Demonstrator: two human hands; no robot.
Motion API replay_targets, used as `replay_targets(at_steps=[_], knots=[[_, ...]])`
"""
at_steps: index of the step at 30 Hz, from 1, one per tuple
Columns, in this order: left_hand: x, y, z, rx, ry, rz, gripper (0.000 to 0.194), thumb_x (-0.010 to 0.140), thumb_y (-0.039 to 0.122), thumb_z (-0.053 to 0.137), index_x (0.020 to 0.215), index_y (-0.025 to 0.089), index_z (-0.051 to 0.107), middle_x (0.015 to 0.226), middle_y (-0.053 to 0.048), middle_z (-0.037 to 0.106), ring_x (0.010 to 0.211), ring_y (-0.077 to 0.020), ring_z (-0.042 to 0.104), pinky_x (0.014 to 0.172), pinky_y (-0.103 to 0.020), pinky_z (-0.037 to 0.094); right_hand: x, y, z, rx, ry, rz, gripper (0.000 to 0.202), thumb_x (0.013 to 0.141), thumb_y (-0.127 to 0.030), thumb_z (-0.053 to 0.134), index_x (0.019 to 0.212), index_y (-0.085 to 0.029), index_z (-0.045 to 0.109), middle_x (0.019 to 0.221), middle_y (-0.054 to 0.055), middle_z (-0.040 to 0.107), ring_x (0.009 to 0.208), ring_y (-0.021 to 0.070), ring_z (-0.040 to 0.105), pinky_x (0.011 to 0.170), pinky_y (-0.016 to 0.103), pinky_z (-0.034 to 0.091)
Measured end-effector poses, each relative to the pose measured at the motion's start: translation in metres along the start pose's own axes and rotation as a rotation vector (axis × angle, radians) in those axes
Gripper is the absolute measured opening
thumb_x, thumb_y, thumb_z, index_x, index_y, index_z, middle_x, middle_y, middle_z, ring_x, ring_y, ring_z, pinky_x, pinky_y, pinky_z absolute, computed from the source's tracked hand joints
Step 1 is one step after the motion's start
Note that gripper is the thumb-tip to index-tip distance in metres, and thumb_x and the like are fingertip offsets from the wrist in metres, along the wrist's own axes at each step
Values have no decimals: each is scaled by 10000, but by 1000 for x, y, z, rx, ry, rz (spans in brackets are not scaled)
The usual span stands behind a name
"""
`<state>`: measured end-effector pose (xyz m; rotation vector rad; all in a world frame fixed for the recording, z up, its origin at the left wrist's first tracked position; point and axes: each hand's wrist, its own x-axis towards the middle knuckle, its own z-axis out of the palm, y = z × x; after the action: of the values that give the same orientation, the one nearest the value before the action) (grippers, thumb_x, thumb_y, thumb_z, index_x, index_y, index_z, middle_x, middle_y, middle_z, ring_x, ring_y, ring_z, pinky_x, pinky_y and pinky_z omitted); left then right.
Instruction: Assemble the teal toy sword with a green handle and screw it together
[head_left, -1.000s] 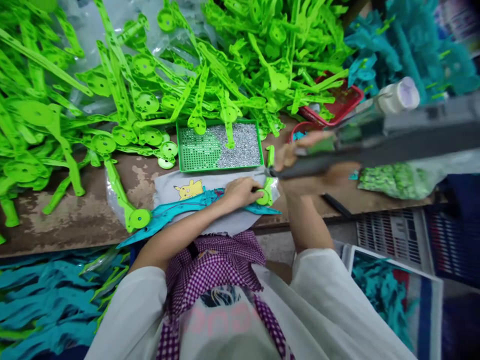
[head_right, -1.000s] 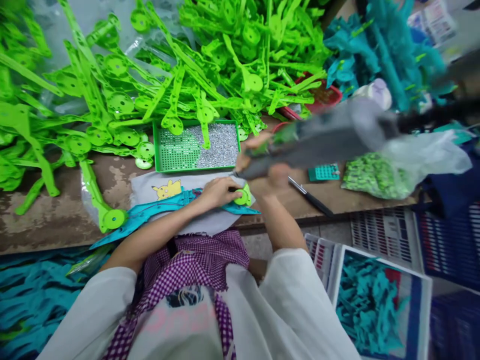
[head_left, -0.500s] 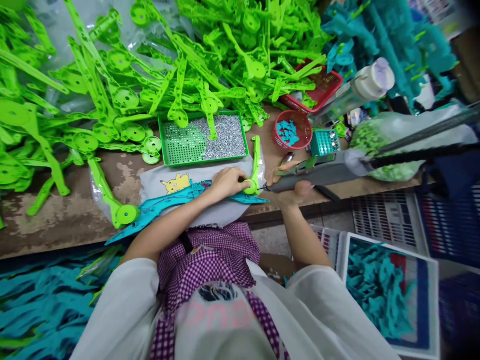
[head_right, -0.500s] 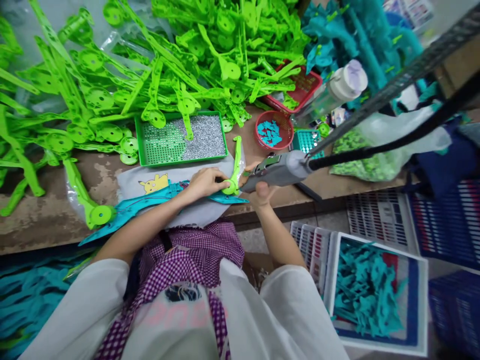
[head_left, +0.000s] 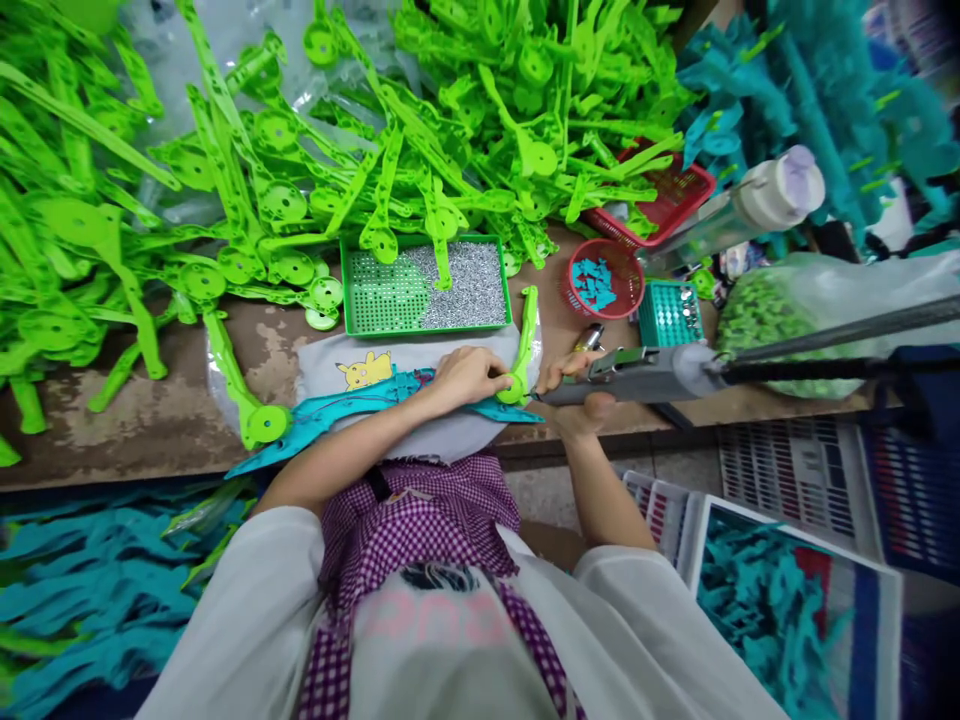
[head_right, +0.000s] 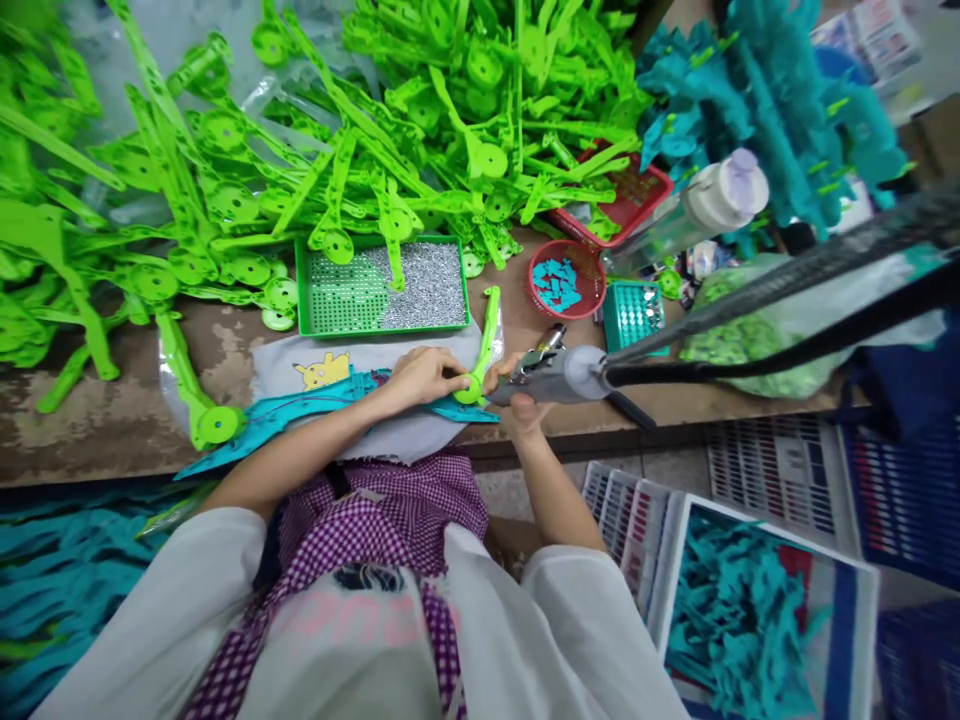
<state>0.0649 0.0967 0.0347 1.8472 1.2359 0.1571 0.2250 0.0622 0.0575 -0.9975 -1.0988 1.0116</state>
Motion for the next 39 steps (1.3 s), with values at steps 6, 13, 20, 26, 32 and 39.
replay_targets(at_steps=[6,13,20,26,32,39], knots=[[-5,4,2,108,20,71,259,950,429,635,1082,281,802,1106,-66,760,1002,-255,677,784,-349,482,11,-17,13,-134,-62,-80,631,626,-870,681,805,-266,643,612,-17,567,514,176,580,467,320,501],[-51,-9,-25,294,169,168,351,1011,278,531,1319,218,687,1230,-105,709,1126,-261,631,932,-363,486,30,-45,55,-315,-121,-187,427,853,-684,634,893,-259,650,801,12,633,828,208,658,752,384,596],[-96,-71,-8,295,347,163,360,1057,292,449,1310,229,697,1274,-100,730,1273,-261,576,1114,-445,393,36,-38,102,-238,-163,-139,486,931,-655,546,1204,-258,611,1127,54,641,1125,245,633,920,437,575],[-114,-76,-1,371,398,116,337,1038,341,512,1312,322,707,1618,-87,454,1487,-328,383,1198,-556,273,51,-31,116,-300,-208,-219,527,924,-687,536,1170,-228,615,1096,44,646,1159,260,625,984,465,551],[-118,-79,-25,413,238,129,378,1031,402,534,1393,402,641,1709,-40,279,1582,-385,164,1224,-690,57,56,-23,109,-352,-307,-250,516,920,-689,551,1138,-229,633,1024,37,657,1072,239,640,962,450,563],[-99,-77,-27,314,279,70,287,1032,411,536,1068,330,809,1595,-47,475,1531,-344,286,1222,-658,72,60,-17,114,-353,-457,-282,568,887,-669,623,1261,-241,609,1180,58,668,1099,227,644,956,431,571]])
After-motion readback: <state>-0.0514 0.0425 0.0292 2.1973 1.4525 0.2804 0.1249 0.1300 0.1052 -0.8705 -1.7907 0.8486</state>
